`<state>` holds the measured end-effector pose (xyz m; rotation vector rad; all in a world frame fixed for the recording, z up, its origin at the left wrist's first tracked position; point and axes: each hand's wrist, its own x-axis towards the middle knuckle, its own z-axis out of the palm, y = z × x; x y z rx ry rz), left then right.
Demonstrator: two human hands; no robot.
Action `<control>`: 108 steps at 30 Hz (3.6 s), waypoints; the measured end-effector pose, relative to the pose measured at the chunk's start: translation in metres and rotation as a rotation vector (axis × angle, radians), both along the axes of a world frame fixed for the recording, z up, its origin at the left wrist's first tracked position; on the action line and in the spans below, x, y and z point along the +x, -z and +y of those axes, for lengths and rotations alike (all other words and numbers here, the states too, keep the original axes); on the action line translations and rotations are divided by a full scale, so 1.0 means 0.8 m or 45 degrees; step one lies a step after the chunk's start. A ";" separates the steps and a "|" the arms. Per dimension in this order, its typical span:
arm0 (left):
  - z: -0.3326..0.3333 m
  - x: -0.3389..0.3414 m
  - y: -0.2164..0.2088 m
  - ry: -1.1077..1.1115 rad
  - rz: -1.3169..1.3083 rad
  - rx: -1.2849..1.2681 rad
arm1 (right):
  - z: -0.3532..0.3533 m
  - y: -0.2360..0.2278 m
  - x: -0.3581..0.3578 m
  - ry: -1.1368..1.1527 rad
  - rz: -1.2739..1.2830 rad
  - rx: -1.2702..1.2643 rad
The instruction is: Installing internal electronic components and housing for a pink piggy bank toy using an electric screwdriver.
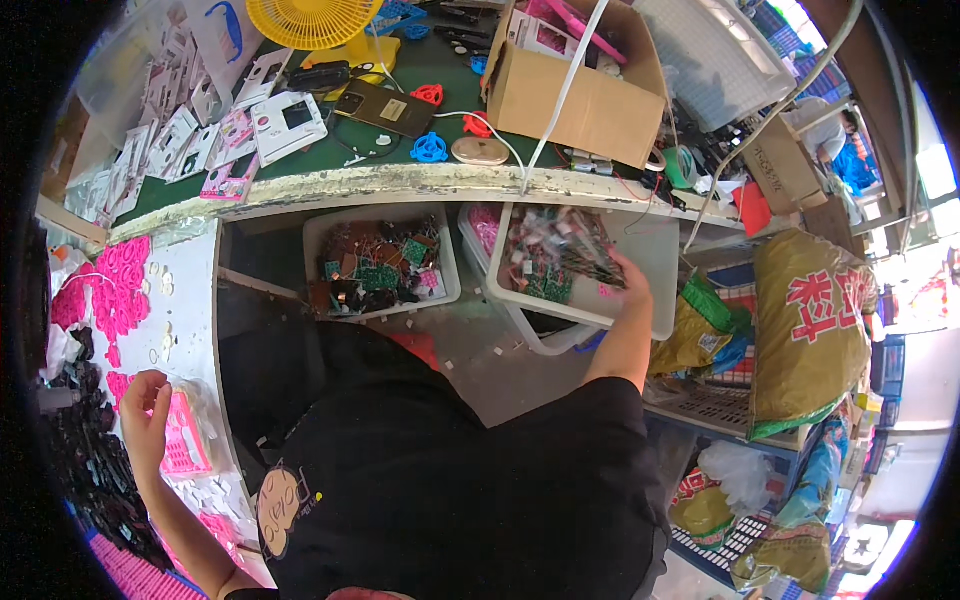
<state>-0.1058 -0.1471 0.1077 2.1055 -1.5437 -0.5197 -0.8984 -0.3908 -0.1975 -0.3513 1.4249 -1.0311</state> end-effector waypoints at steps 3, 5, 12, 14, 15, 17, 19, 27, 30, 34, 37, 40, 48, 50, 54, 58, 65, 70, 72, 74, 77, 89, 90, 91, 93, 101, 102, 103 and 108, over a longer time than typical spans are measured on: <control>-0.016 0.000 0.018 0.081 0.045 -0.030 | 0.033 0.019 -0.095 0.013 0.051 0.091; -0.017 -0.007 0.010 0.095 0.014 -0.015 | 0.038 0.022 -0.060 0.076 0.002 -0.014; -0.015 -0.011 0.001 0.102 0.009 -0.024 | 0.035 -0.054 -0.003 -0.092 0.159 0.038; -0.015 -0.014 0.000 0.090 0.007 -0.001 | 0.036 -0.046 -0.012 -0.004 0.153 0.101; -0.014 -0.016 -0.001 0.083 0.004 0.010 | 0.035 -0.033 -0.020 0.061 0.156 0.144; -0.016 -0.017 0.003 0.098 0.014 -0.004 | 0.034 -0.023 -0.084 0.083 0.166 0.103; -0.012 -0.015 0.004 0.096 0.010 -0.004 | 0.041 -0.022 -0.116 0.014 0.134 0.096; -0.013 -0.020 0.004 0.093 -0.007 -0.056 | 0.060 -0.037 -0.106 -0.281 0.219 0.130; -0.012 -0.023 0.000 0.090 0.006 -0.063 | 0.060 -0.022 -0.115 -0.188 0.060 -0.060; -0.026 -0.034 0.007 0.144 0.037 -0.079 | 0.054 0.006 -0.134 -0.252 0.447 0.182; -0.021 -0.040 0.003 0.152 0.034 -0.100 | 0.058 0.002 -0.123 -0.029 0.319 0.249; -0.025 -0.044 0.004 0.182 0.059 -0.099 | 0.090 -0.007 -0.153 0.015 -0.004 -0.035; -0.037 -0.066 0.003 0.269 -0.023 -0.132 | 0.068 -0.058 -0.068 -0.249 0.614 0.494; -0.038 -0.064 0.001 0.273 0.008 -0.151 | 0.084 -0.077 -0.141 -0.133 0.319 0.281; -0.030 -0.061 0.004 0.228 0.026 -0.164 | 0.100 -0.090 -0.114 -0.031 0.122 0.087; -0.040 -0.072 0.009 0.313 0.025 -0.138 | 0.093 -0.012 -0.104 -0.234 0.186 0.225; -0.036 -0.065 -0.003 0.307 0.025 -0.170 | 0.102 -0.104 -0.054 -0.084 0.172 0.060; -0.046 -0.076 0.015 0.422 0.034 -0.173 | 0.074 -0.028 -0.042 -0.209 0.357 0.212; -0.044 -0.077 0.009 0.430 0.008 -0.176 | 0.072 -0.020 -0.055 -0.146 0.426 0.087; -0.045 -0.073 0.012 0.445 0.044 -0.203 | 0.071 -0.039 -0.127 -0.244 0.306 -0.082; -0.043 -0.072 0.011 0.427 0.034 -0.188 | 0.079 -0.077 -0.107 -0.241 0.133 -0.142; -0.104 -0.139 0.015 0.867 0.000 -0.071 | 0.225 -0.146 -0.076 -0.213 -0.069 -0.587; -0.108 -0.146 0.018 0.913 0.016 -0.063 | 0.230 -0.157 -0.075 -0.228 -0.025 -0.609; -0.114 -0.154 0.023 0.969 0.039 -0.054 | 0.241 -0.172 -0.075 -0.236 0.027 -0.627; -0.122 -0.172 0.029 1.057 0.017 -0.032 | 0.256 -0.199 -0.064 -0.193 0.064 -0.716; -0.116 -0.214 0.041 1.212 0.132 -0.035 | 0.261 -0.307 0.008 -0.383 0.036 -1.059; -0.112 -0.221 0.036 1.203 0.268 0.041 | 0.253 -0.311 0.017 -0.463 0.026 -1.144; -0.104 -0.219 0.033 1.215 0.387 0.040 | 0.237 -0.324 0.051 -0.469 0.053 -1.187; -0.047 -0.210 0.004 1.271 0.508 -0.002 | 0.180 -0.367 0.297 -0.700 -0.153 -1.291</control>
